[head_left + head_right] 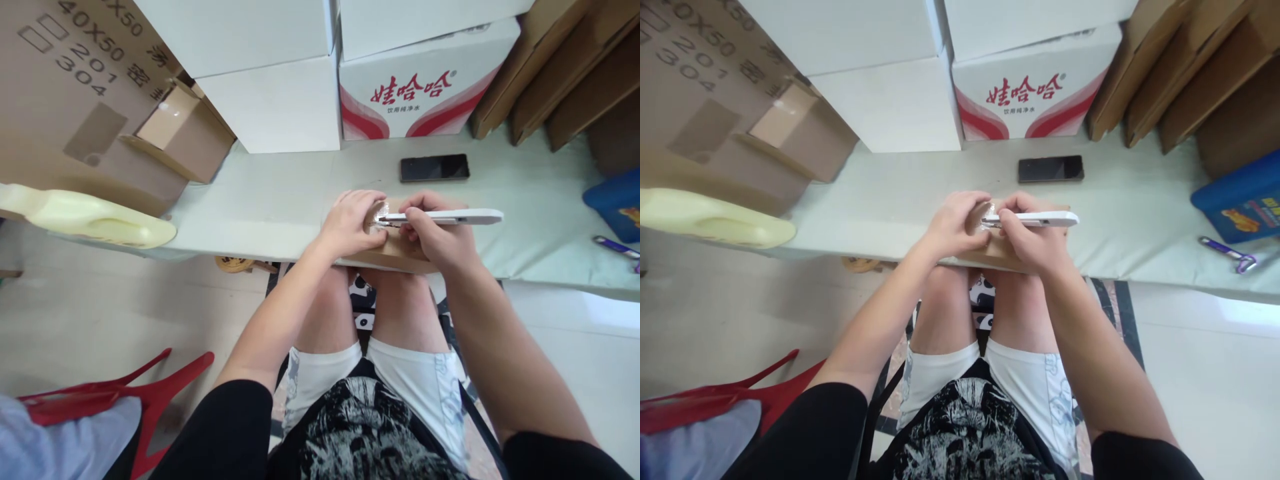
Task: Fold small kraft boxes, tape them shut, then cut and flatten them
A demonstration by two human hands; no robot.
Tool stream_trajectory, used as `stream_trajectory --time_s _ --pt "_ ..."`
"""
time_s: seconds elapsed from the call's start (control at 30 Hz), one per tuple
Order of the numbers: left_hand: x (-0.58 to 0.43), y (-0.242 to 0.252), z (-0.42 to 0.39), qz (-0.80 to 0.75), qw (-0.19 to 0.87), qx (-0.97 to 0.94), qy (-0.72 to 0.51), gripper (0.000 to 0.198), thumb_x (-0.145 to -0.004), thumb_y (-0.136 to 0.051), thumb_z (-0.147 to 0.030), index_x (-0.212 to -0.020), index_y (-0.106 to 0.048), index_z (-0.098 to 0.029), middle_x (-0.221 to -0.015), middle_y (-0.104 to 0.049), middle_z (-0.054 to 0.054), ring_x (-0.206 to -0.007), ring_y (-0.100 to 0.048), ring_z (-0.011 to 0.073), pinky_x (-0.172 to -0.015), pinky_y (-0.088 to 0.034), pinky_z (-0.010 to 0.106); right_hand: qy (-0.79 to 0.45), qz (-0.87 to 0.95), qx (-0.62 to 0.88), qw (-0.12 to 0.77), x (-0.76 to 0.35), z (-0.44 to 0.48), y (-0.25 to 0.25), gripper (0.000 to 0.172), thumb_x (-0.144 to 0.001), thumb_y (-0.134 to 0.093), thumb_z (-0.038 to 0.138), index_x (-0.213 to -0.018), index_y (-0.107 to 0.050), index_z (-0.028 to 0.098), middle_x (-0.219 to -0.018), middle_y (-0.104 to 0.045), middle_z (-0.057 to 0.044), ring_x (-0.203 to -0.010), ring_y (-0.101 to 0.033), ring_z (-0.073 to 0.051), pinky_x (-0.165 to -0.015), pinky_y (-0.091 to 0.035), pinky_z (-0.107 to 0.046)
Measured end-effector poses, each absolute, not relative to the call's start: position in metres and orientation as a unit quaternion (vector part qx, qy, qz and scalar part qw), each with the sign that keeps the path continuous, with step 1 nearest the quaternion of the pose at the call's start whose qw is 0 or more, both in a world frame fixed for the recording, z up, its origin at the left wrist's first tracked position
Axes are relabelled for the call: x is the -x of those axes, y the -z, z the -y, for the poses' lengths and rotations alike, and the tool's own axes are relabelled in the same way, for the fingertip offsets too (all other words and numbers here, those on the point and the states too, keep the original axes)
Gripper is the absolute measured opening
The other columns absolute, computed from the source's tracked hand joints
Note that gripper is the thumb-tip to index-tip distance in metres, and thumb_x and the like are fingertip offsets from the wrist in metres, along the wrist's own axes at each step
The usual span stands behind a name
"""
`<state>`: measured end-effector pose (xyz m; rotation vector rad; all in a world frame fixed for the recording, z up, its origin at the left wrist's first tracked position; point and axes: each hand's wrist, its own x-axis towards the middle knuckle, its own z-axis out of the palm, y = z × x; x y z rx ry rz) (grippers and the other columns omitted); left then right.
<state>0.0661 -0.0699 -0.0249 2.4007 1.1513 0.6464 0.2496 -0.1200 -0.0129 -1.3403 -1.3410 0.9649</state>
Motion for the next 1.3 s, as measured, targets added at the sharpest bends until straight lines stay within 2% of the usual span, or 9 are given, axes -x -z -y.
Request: stream_trajectory --time_s 0.67,1.3 --pt "-0.0639 0.0230 0.0705 -0.399 0.211 -0.860 -0.239 0.054 -0.074 -0.070 -0.026 -0.127 -0.061 -0.017 -0.132 -0.070 0.012 -0.126 -0.064 0.0286 -0.117 -0.043 0.045 -0.396 0.523 0.569 0.496 -0.2470 0.1231 0.0071 0.010 -0.085 -0.064 0.026 -0.075 -0.064 0.024 -0.060 -0.062 0.002 -0.054 -0.054 -0.015 -0.057 -0.043 -0.032" --pt "-0.0652 0.0201 0.0722 -0.416 0.208 -0.858 -0.220 0.055 -0.076 -0.070 -0.027 -0.130 -0.061 -0.019 -0.133 -0.070 0.011 -0.127 -0.063 0.0290 -0.117 -0.044 0.044 -0.405 0.524 0.572 0.483 -0.2468 0.1244 0.0054 0.012 -0.086 -0.064 0.027 -0.074 -0.064 0.026 -0.060 -0.060 0.001 -0.053 -0.053 -0.016 -0.053 -0.041 -0.033"
